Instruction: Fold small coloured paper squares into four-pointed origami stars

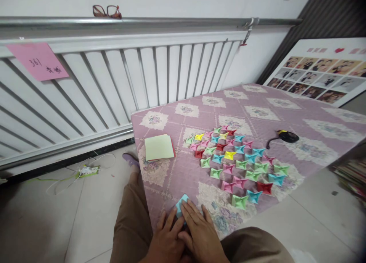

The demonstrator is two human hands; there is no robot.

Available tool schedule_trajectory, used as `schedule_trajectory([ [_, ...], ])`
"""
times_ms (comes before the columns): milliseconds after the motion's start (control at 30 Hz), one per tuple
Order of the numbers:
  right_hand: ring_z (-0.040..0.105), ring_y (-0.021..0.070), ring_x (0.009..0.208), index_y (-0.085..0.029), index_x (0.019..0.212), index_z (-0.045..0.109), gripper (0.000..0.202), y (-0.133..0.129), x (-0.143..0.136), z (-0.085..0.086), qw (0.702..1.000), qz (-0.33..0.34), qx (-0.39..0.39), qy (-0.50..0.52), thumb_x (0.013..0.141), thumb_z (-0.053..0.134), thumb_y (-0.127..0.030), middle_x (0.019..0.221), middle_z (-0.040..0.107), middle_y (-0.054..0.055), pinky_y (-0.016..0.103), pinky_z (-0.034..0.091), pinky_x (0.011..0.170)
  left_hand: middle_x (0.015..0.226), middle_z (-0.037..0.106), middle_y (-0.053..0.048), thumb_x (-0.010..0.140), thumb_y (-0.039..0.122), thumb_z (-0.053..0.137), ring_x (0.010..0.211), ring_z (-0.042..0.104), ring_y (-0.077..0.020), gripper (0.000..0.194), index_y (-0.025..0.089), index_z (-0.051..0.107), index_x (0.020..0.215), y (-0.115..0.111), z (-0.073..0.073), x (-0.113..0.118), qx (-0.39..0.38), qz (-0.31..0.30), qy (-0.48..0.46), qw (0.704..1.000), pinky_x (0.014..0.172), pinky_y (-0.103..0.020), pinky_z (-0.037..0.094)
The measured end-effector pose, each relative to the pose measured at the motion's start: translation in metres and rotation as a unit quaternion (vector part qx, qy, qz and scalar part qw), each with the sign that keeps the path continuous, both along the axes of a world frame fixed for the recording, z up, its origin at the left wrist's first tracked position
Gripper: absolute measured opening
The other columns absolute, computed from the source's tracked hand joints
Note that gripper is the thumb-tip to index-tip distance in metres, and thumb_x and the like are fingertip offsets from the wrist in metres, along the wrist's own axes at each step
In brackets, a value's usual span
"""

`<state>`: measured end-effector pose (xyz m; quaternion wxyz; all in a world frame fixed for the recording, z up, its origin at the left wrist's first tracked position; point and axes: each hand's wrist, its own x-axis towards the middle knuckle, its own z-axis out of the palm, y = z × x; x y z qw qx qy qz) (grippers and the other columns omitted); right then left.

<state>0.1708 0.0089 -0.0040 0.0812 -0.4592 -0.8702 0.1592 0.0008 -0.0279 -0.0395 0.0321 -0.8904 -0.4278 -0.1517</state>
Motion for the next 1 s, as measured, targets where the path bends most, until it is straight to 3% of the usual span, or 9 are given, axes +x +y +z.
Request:
schedule_trajectory([
  [133,0.035,0.0258,0.133,-0.028,0.139,0.040,0.061,0.006,0.002,-0.005,0.999,-0.038,0.003,-0.027,0.081,0.057,-0.039,0.144,0.040,0.004,0.049,0.026,0.107,0.144,0.040,-0.004,0.074,0.064,0.056,0.126,0.035,-0.0356,0.061,0.031,0.053,0.125,-0.002,-0.004,-0.003,0.038,-0.005,0.014,0.999,0.102,-0.047,0.026],
  [267,0.031,0.0284,0.135,-0.028,0.140,0.038,0.061,0.015,0.006,-0.011,0.995,-0.082,0.015,-0.047,0.082,0.054,-0.039,0.146,0.036,0.005,0.053,0.024,0.106,0.140,0.044,-0.011,0.076,0.070,0.050,0.127,0.037,-0.0334,0.070,0.030,0.046,0.133,-0.003,-0.005,-0.003,0.055,0.015,0.009,0.998,0.102,-0.046,0.027],
  [433,0.033,0.0281,0.133,-0.026,0.139,0.040,0.056,0.027,0.014,-0.012,0.987,-0.150,0.042,-0.041,0.086,0.048,-0.041,0.144,0.041,0.007,0.052,0.028,0.102,0.142,0.040,-0.015,0.075,0.068,0.053,0.129,0.036,-0.0347,0.081,0.031,0.028,0.143,-0.004,-0.006,-0.006,0.019,0.009,0.011,1.000,0.102,-0.049,0.027],
  [667,0.037,0.0269,0.131,-0.034,0.124,0.055,0.040,0.028,0.012,-0.008,0.987,-0.157,0.040,0.011,0.085,0.051,-0.043,0.140,0.047,0.002,0.052,0.024,0.103,0.151,0.022,-0.018,0.073,0.067,0.058,0.133,0.031,-0.0384,0.086,0.034,0.024,0.144,-0.007,-0.003,-0.005,-0.069,0.023,-0.021,0.997,0.100,-0.054,0.030],
  [1000,0.042,0.0273,0.127,-0.034,0.105,0.064,0.027,0.031,0.009,-0.005,0.981,-0.173,0.006,0.090,0.079,0.059,-0.036,0.132,0.055,0.002,0.055,0.020,0.102,0.155,-0.002,-0.015,0.077,0.063,0.056,0.137,0.019,-0.0396,0.082,0.038,0.017,0.145,-0.009,0.003,-0.007,-0.171,0.018,-0.046,0.984,0.103,-0.060,0.025],
])
